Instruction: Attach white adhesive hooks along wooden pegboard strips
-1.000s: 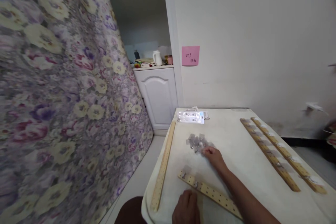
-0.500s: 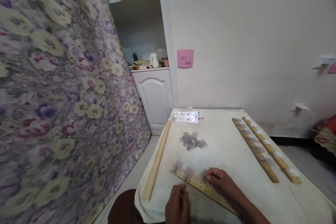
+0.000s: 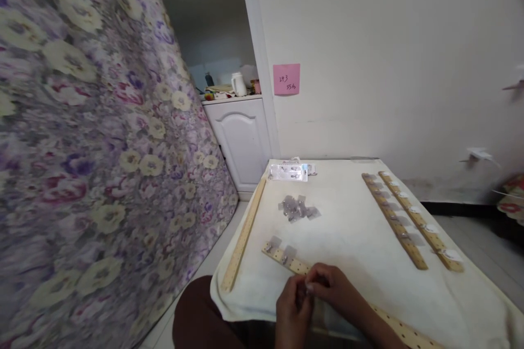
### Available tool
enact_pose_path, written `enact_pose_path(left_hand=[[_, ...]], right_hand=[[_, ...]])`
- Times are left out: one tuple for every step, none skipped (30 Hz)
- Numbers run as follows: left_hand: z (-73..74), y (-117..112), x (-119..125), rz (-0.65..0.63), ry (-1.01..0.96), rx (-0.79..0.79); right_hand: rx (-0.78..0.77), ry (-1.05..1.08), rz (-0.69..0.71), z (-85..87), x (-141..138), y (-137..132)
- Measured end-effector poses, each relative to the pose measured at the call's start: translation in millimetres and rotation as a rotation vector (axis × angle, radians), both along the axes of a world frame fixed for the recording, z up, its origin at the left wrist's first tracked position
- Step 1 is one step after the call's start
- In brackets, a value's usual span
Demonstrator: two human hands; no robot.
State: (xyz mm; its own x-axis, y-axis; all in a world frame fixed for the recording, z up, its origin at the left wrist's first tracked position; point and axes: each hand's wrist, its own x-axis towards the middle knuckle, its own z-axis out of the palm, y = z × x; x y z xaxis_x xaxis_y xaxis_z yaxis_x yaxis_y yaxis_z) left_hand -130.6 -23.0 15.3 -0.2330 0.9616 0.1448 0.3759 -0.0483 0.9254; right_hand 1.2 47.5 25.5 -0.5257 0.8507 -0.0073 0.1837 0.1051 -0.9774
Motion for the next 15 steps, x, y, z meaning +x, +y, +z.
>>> enact_pose_path(left_hand=[[-1.8, 0, 0, 0.017, -0.011, -0.011], [-3.7, 1, 0, 0.035, -0.025, -0.025], [-5.7, 1, 0, 0.05, -0.043, -0.04], [-7.5, 2, 0, 0.058, -0.066, -0.054], [-9.2, 2, 0, 0.056, -0.091, -0.063], [-10.7, 3, 1, 0.053, -0.118, -0.067], [-12.0, 3, 1, 0.05, -0.142, -0.067], [-13.1, 4, 2, 0.046, -0.162, -0.066], [-14.2, 4, 2, 0.045, -0.18, -0.064], [-15.3, 5, 3, 0.048, -0.198, -0.063], [-16.3, 5, 3, 0.05, -0.214, -0.064], [-17.2, 5, 2, 0.049, -0.224, -0.071], [-17.9, 5, 2, 0.05, -0.226, -0.075], [-18.3, 5, 0, 0.054, -0.219, -0.075], [-18.3, 5, -2, 0.062, -0.197, -0.07]], right_hand=[[0.018, -0.024, -0.03, 0.4, 3, 2], [0.047, -0.062, -0.08, 0.6, 6, 4], [0.082, -0.11, -0.134, 0.4, 10, 6], [0.113, -0.155, -0.175, -0.1, 12, 8], [0.13, -0.188, -0.19, -0.8, 15, 9], [0.128, -0.203, -0.178, -1.7, 16, 10], [0.112, -0.2, -0.152, -2.8, 17, 11], [0.093, -0.189, -0.128, -3.9, 17, 11], [0.078, -0.175, -0.116, -5.2, 16, 11], [0.067, -0.162, -0.117, -6.4, 15, 12], [0.06, -0.148, -0.126, -7.7, 14, 13], [0.057, -0.135, -0.135, -9.1, 13, 15], [0.056, -0.123, -0.142, -10.4, 12, 17], [0.058, -0.114, -0.148, -11.8, 11, 20], [0.061, -0.109, -0.15, -13.1, 10, 22]])
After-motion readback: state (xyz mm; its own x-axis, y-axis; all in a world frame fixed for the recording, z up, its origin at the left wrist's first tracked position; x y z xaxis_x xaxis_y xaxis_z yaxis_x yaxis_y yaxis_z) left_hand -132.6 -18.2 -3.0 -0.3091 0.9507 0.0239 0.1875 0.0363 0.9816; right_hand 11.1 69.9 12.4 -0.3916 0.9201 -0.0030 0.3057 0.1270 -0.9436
